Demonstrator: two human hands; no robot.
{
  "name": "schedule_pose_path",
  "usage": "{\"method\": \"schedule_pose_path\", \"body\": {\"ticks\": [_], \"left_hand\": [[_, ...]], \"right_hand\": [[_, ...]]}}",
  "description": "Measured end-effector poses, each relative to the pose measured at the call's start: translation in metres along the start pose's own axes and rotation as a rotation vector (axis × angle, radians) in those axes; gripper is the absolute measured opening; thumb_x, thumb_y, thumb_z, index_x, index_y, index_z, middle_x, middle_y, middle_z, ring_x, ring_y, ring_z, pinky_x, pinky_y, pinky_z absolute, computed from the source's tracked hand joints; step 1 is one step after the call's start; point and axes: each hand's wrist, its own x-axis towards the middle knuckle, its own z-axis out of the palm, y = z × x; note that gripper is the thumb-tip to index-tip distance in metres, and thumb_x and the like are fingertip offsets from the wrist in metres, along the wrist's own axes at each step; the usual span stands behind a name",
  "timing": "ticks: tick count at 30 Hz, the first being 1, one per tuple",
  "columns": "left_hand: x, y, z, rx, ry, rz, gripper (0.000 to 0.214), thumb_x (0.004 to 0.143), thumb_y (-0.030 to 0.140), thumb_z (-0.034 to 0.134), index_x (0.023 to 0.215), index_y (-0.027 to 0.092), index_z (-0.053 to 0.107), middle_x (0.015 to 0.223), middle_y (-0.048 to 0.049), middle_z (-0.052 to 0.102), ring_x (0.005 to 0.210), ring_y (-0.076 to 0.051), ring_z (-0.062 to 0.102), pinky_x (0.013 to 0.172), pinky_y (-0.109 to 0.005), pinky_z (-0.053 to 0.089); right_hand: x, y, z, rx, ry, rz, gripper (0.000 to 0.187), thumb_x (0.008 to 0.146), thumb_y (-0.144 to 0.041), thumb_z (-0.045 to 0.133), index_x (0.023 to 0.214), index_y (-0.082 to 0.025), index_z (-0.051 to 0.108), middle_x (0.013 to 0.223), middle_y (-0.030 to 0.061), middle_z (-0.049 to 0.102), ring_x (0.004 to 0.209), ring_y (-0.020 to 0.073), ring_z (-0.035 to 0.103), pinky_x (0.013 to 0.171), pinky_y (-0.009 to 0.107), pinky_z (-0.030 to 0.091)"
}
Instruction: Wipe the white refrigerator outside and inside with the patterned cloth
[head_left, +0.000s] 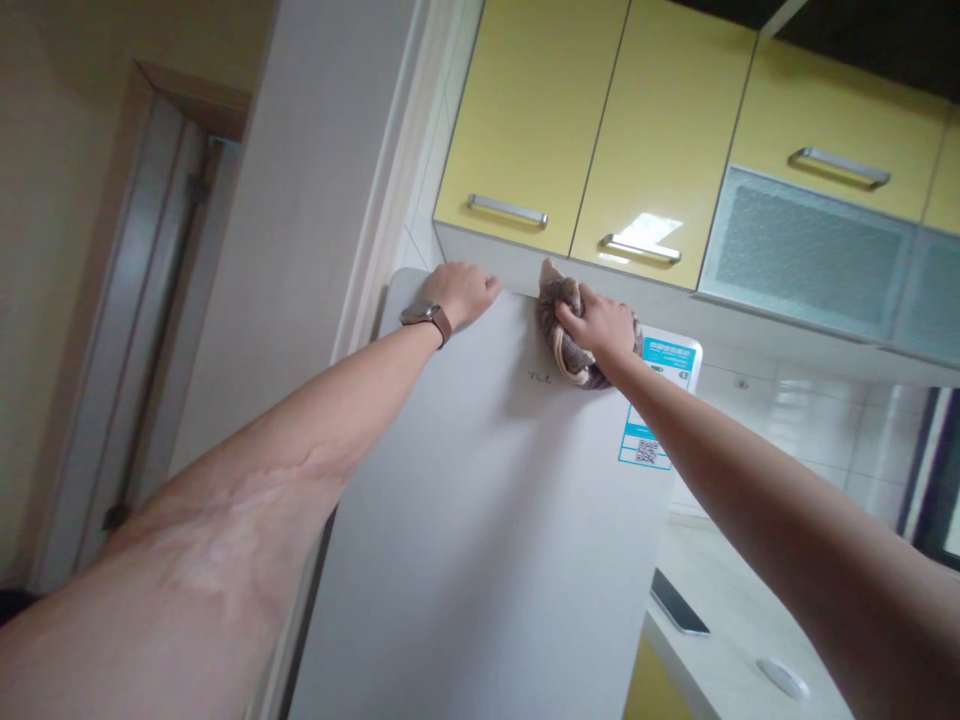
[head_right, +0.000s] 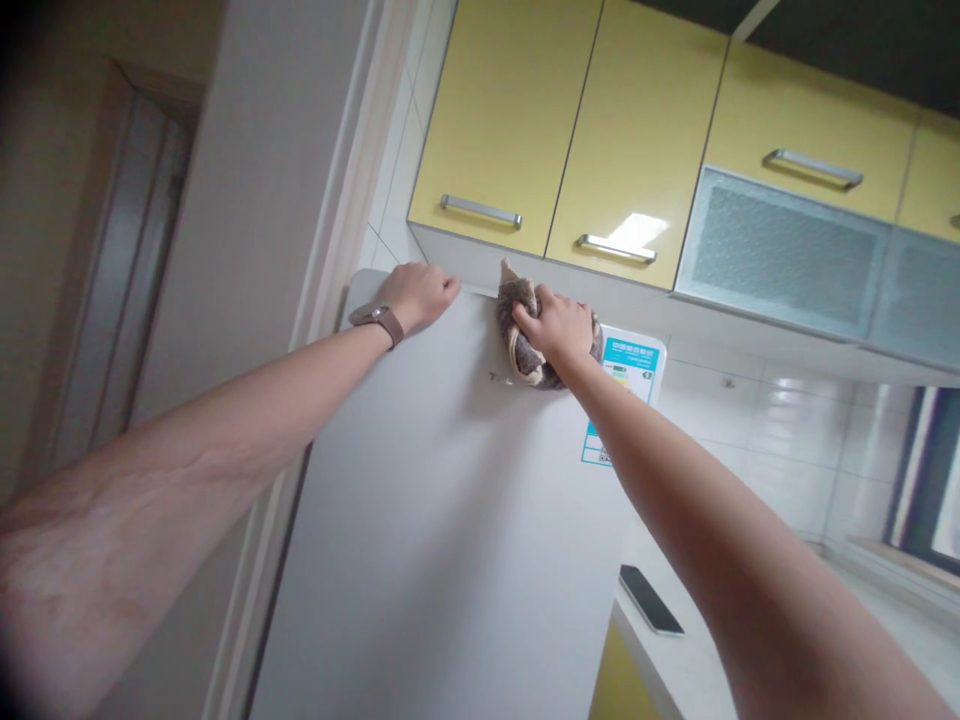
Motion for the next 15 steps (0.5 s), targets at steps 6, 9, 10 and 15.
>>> {"method": "schedule_pose_path", "body": {"ticks": [6,9,10,15], "left_hand": [[-0.0003,0.0008,-0.0021,0.041,0.029,0.015,0.06,0.103,0.042,0.032,0.115,0.007,0.078,0.113,-0.0223,0.072,0.113,-0.033,0.065,0.097,-0.041,0.046],[-0.0008,0.0012,-0.0032,0.042,0.031,0.015,0.059,0.103,0.042,0.032,0.114,0.006,0.078,0.113,-0.0225,0.072,0.113,-0.033,0.065,0.098,-0.041,0.045],[-0.0008,0.0012,-0.0033,0.044,0.033,0.015,0.059,0.103,0.042,0.032,0.114,0.006,0.078,0.112,-0.0227,0.072,0.113,-0.033,0.064,0.098,-0.041,0.045],[0.0,0.0007,-0.002,0.043,0.033,0.018,0.062,0.102,0.044,0.03,0.113,0.005,0.077,0.112,-0.0229,0.072,0.115,-0.034,0.063,0.101,-0.042,0.044]], "right_hand": [[0.0089,-0.007,-0.0055,-0.002,0.008,0.048,0.055,0.099,-0.058,0.035,0.117,-0.018,0.069,0.103,0.0181,0.075,0.098,0.0358,0.066,0.085,0.038,0.04],[0.0069,-0.0067,-0.0037,0.003,0.014,0.047,0.054,0.099,-0.058,0.035,0.114,-0.018,0.068,0.102,0.0181,0.074,0.097,0.0356,0.065,0.085,0.039,0.039],[0.0067,-0.0065,-0.0028,0.004,0.019,0.045,0.054,0.099,-0.058,0.035,0.113,-0.018,0.068,0.102,0.0182,0.074,0.097,0.0354,0.065,0.085,0.039,0.039],[0.008,-0.0046,0.0028,0.018,0.067,0.034,0.058,0.1,-0.061,0.032,0.11,-0.017,0.067,0.097,0.0178,0.073,0.094,0.0343,0.063,0.086,0.039,0.038]]}}
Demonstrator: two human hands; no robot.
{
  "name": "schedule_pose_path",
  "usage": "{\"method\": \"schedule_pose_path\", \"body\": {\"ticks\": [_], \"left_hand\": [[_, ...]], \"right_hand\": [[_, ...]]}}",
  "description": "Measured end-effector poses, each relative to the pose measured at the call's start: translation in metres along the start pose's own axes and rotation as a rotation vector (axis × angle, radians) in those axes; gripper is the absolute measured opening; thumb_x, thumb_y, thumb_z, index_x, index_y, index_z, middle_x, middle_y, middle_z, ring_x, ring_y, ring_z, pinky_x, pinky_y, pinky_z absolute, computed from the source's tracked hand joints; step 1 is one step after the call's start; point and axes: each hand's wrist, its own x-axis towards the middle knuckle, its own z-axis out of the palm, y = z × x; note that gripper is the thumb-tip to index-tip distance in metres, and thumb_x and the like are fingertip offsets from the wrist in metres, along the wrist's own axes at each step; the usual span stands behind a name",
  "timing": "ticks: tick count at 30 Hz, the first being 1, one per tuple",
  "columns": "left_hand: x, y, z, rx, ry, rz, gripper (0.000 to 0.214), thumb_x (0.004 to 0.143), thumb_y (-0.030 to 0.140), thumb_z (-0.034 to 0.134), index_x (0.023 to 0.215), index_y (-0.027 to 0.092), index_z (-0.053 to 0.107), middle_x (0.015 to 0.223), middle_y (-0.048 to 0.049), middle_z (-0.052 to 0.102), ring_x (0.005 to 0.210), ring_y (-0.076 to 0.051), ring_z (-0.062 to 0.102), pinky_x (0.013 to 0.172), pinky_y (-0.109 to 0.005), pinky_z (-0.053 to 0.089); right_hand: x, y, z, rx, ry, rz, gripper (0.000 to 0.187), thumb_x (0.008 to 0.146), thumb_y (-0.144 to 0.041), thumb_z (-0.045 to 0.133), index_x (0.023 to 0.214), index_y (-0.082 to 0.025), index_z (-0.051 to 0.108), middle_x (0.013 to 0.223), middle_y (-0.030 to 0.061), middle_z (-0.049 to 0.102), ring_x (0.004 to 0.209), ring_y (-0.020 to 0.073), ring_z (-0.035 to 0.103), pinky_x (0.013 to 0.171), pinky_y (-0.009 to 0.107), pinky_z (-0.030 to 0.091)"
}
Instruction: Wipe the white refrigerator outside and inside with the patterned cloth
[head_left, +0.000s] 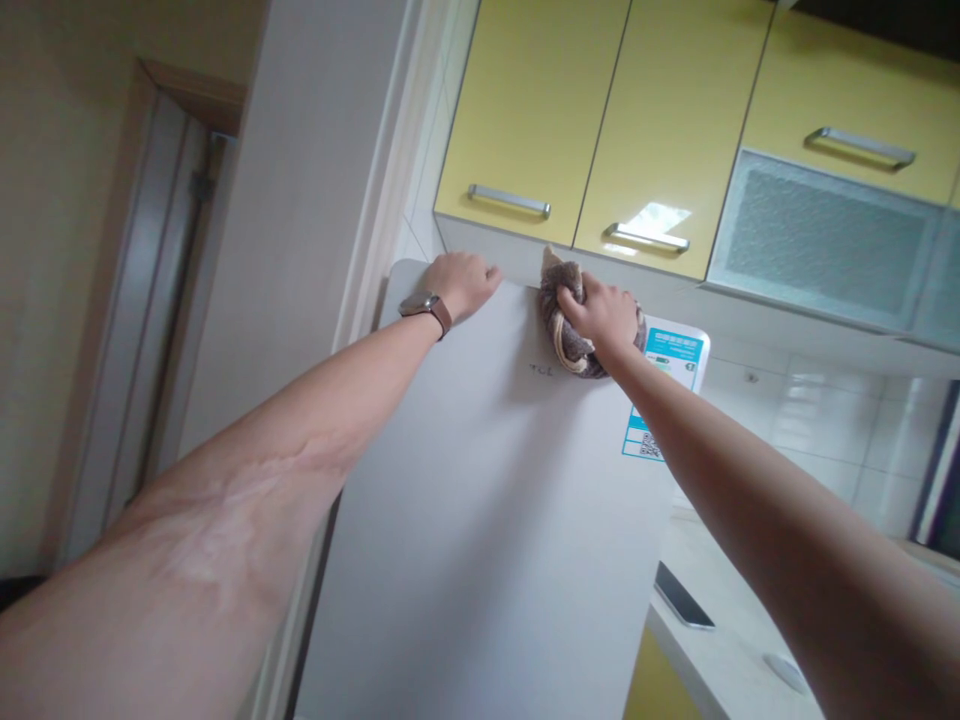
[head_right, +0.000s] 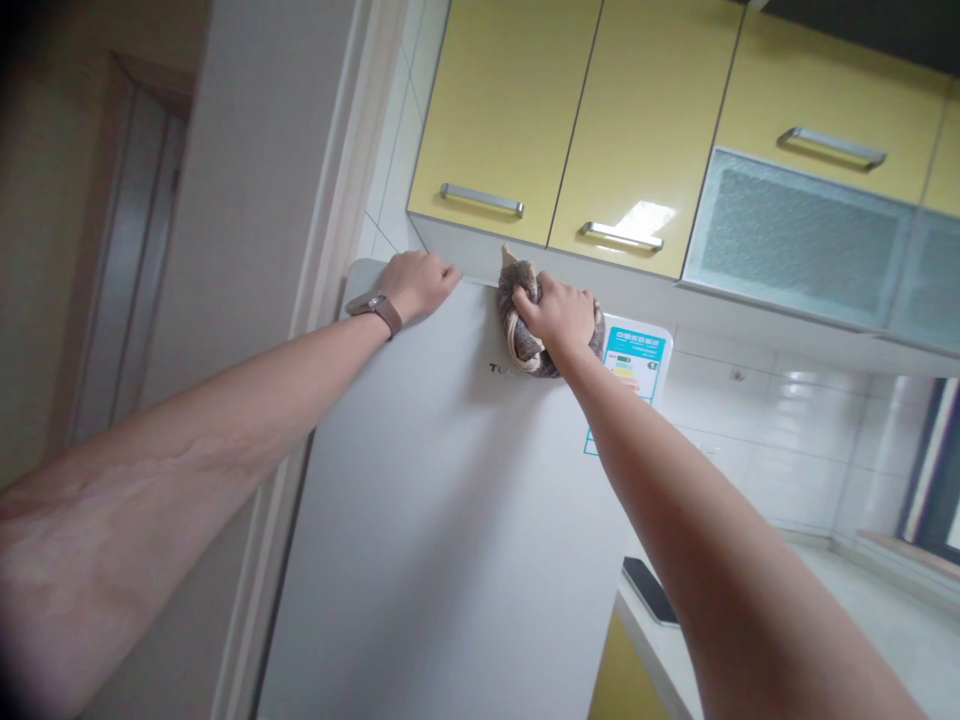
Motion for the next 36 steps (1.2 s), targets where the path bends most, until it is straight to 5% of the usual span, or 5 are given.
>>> {"method": "schedule_pose_path", "body": {"ticks": [36], "left_hand": [[-0.0011,0.0015,-0.0025,-0.023,-0.012,-0.023,0.064,0.1,0.045,0.029,0.124,0.009,0.076,0.114,-0.0207,0.072,0.119,-0.034,0.061,0.104,-0.043,0.042]], "right_hand": [[-0.0047,-0.002,0.001,0.004,0.007,-0.002,0.053,0.1,-0.056,0.029,0.113,-0.017,0.064,0.103,0.0178,0.073,0.1,0.034,0.061,0.091,0.04,0.035]]}}
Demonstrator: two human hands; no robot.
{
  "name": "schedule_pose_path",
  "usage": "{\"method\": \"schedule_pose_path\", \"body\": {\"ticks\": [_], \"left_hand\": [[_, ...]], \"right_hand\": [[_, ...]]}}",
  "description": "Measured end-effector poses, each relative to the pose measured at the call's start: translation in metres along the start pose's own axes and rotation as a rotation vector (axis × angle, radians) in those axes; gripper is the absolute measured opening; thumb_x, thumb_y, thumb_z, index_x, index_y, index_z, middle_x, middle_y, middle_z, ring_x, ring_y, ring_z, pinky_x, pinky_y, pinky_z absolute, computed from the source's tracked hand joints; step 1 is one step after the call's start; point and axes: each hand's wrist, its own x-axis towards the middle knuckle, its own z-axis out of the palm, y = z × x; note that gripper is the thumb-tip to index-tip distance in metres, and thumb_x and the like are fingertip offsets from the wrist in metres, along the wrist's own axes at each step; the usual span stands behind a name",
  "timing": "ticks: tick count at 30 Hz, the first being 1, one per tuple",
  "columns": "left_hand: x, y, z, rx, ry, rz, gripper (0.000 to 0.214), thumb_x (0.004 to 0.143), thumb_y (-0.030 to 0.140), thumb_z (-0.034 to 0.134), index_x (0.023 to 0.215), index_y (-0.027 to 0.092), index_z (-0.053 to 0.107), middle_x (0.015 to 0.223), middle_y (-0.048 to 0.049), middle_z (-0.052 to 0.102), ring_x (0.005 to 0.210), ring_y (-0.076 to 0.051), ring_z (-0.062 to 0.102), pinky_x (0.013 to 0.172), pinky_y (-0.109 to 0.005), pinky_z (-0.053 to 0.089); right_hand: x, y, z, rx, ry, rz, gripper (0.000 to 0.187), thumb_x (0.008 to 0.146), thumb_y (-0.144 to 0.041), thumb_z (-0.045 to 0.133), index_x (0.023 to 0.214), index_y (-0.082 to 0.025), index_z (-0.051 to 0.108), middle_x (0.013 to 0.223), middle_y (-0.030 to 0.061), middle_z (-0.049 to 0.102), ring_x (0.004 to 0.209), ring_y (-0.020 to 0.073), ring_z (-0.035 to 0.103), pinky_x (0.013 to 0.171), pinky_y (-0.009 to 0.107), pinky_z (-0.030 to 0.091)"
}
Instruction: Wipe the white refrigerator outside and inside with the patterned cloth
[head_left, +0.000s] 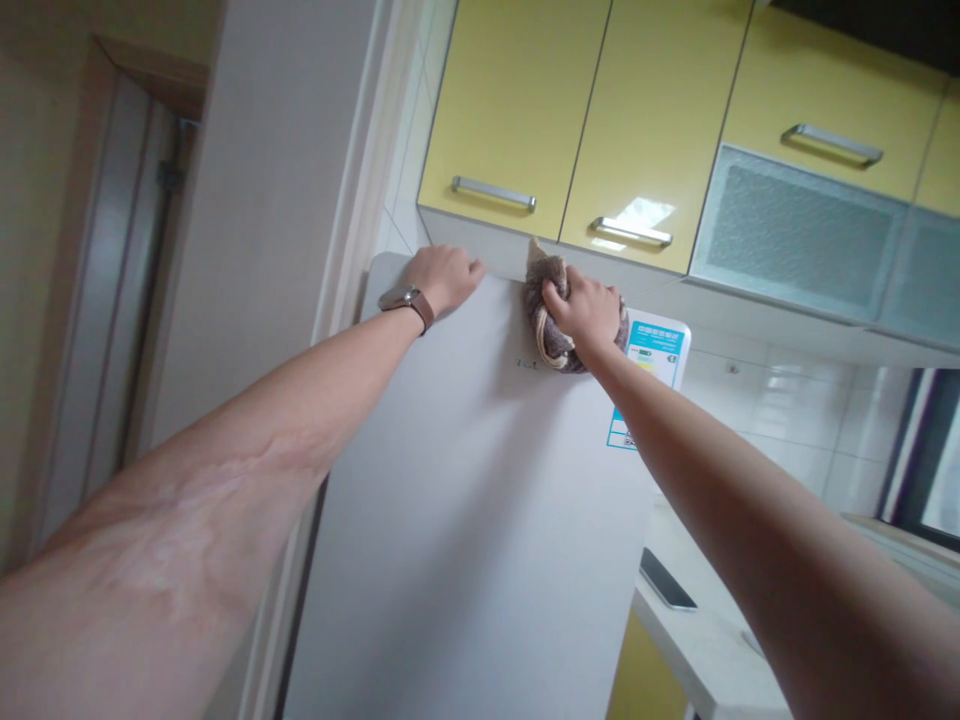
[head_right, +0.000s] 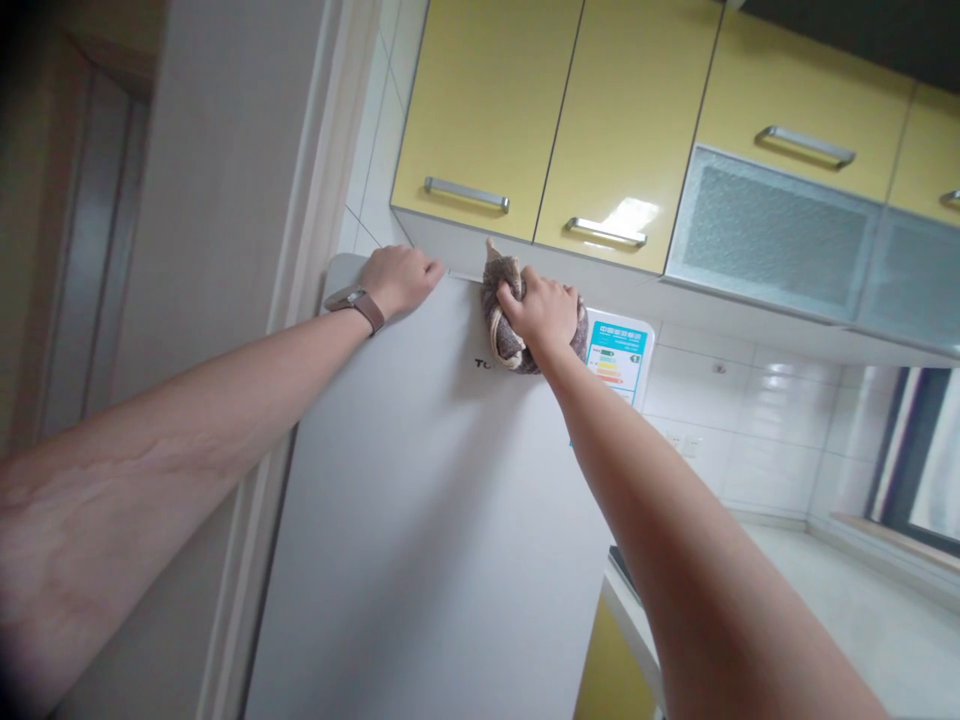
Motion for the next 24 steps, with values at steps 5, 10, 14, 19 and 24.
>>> {"method": "schedule_pose_path", "body": {"ticks": [5,10,14,19,24], "left_hand": [[-0.001,-0.001,0.0,-0.01,-0.005,-0.002,0.064,0.099,0.046,0.029,0.123,0.009,0.076,0.117,-0.0218,0.072,0.119,-0.035,0.062,0.105,-0.044,0.042],[0.0,-0.002,0.001,0.013,-0.008,0.015,0.064,0.099,0.046,0.029,0.123,0.008,0.075,0.113,-0.021,0.072,0.118,-0.034,0.062,0.105,-0.042,0.042],[0.001,-0.002,0.001,0.007,-0.008,0.015,0.064,0.1,0.046,0.029,0.124,0.008,0.074,0.112,-0.0195,0.072,0.121,-0.033,0.06,0.107,-0.041,0.041],[0.0,-0.002,0.001,-0.032,-0.027,0.008,0.064,0.101,0.045,0.029,0.128,0.005,0.07,0.119,-0.0228,0.068,0.128,-0.037,0.055,0.109,-0.044,0.038],[0.001,-0.003,0.003,-0.026,-0.03,0.015,0.065,0.102,0.046,0.027,0.131,0.006,0.068,0.121,-0.0215,0.066,0.128,-0.038,0.054,0.109,-0.044,0.036]], "right_hand": [[0.0,0.004,0.0,0.012,0.007,-0.03,0.054,0.1,-0.056,0.028,0.113,-0.018,0.064,0.104,0.0172,0.073,0.098,0.0331,0.061,0.09,0.039,0.035],[-0.001,0.029,-0.005,-0.011,-0.052,-0.157,0.05,0.096,-0.058,0.036,0.111,-0.02,0.063,0.103,0.015,0.072,0.096,0.0321,0.059,0.085,0.037,0.035],[-0.008,0.065,-0.004,-0.019,-0.022,-0.157,0.049,0.095,-0.056,0.035,0.106,-0.018,0.063,0.098,0.0146,0.071,0.092,0.0306,0.059,0.083,0.036,0.036],[-0.016,0.113,0.0,-0.001,0.016,-0.112,0.05,0.094,-0.056,0.03,0.103,-0.019,0.063,0.098,0.0143,0.07,0.089,0.029,0.059,0.081,0.036,0.036],[-0.017,0.141,0.003,-0.002,0.022,-0.07,0.059,0.096,-0.063,0.021,0.099,-0.023,0.063,0.096,0.0162,0.069,0.095,0.0302,0.061,0.082,0.039,0.038]]}}
